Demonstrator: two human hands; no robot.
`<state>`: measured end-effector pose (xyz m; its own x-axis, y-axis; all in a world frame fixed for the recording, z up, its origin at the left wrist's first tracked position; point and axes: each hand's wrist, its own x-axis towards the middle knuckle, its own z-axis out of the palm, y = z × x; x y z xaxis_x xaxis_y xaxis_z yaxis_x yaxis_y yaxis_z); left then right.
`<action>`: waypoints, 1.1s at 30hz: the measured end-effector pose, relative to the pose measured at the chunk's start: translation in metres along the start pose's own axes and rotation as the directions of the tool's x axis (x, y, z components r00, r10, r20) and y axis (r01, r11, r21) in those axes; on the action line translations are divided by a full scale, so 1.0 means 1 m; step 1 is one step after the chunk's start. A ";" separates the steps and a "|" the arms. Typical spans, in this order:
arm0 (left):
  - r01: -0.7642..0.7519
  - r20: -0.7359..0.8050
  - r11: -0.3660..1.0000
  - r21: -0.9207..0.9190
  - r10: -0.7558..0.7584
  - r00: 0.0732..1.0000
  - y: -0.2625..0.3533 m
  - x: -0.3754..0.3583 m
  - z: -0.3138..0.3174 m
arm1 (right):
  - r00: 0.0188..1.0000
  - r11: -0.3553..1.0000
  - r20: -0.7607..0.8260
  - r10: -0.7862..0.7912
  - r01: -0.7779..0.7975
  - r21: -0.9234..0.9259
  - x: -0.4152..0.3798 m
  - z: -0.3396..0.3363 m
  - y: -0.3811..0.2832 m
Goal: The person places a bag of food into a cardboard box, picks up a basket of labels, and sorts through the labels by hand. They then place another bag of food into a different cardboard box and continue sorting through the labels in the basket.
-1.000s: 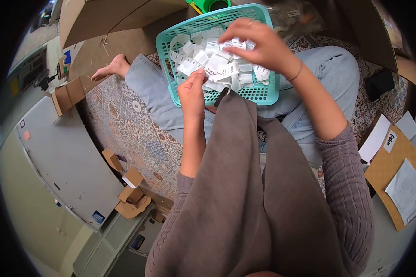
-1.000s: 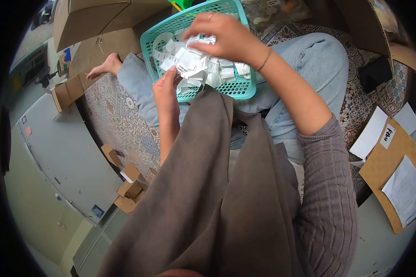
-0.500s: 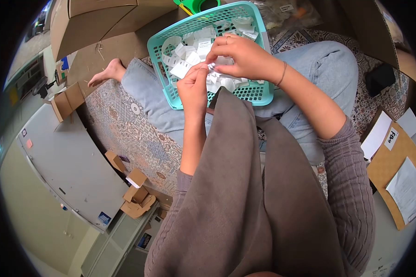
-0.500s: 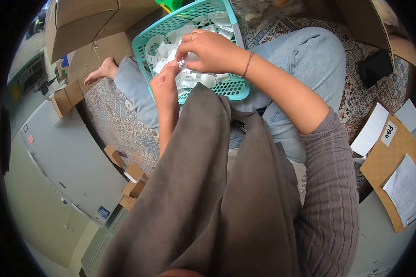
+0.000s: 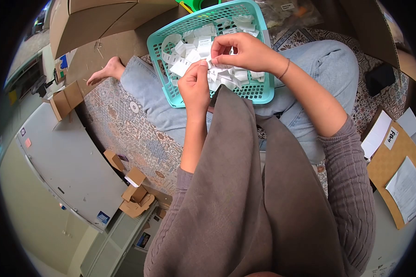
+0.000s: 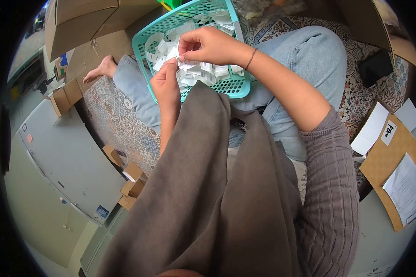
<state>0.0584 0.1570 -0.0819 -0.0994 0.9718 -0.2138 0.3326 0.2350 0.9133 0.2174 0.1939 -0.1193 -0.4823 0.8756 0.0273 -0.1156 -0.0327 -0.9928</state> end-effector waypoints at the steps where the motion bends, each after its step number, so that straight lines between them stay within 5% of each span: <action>1: 0.001 0.003 1.000 0.001 -0.001 1.000 0.001 0.000 0.000 | 1.000 1.000 0.001 0.000 0.000 0.000 0.000 -0.001 0.001; 7: -0.236 0.136 0.951 0.200 0.212 0.968 -0.005 0.000 -0.002 | 0.995 1.000 -0.097 0.009 -0.006 0.029 0.003 -0.003 0.007; 22: -0.078 0.081 0.979 0.190 0.063 0.995 -0.009 0.006 -0.004 | 0.995 0.999 -0.098 -0.029 0.026 -0.035 0.002 -0.004 0.008; 26: -0.103 0.094 0.977 0.188 0.086 0.992 -0.004 0.004 -0.001 | 0.996 0.992 -0.070 0.055 -0.047 0.118 0.003 -0.007 0.010; 33: -0.352 0.043 0.830 0.434 0.371 0.928 0.009 -0.002 0.009 | 0.984 0.923 0.006 0.176 -0.167 0.346 0.003 -0.013 0.012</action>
<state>0.0702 0.1569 -0.0762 0.0712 0.9895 0.1258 0.7176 -0.1384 0.6826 0.2255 0.2020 -0.1323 -0.5002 0.8533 -0.1472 -0.3269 -0.3435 -0.8804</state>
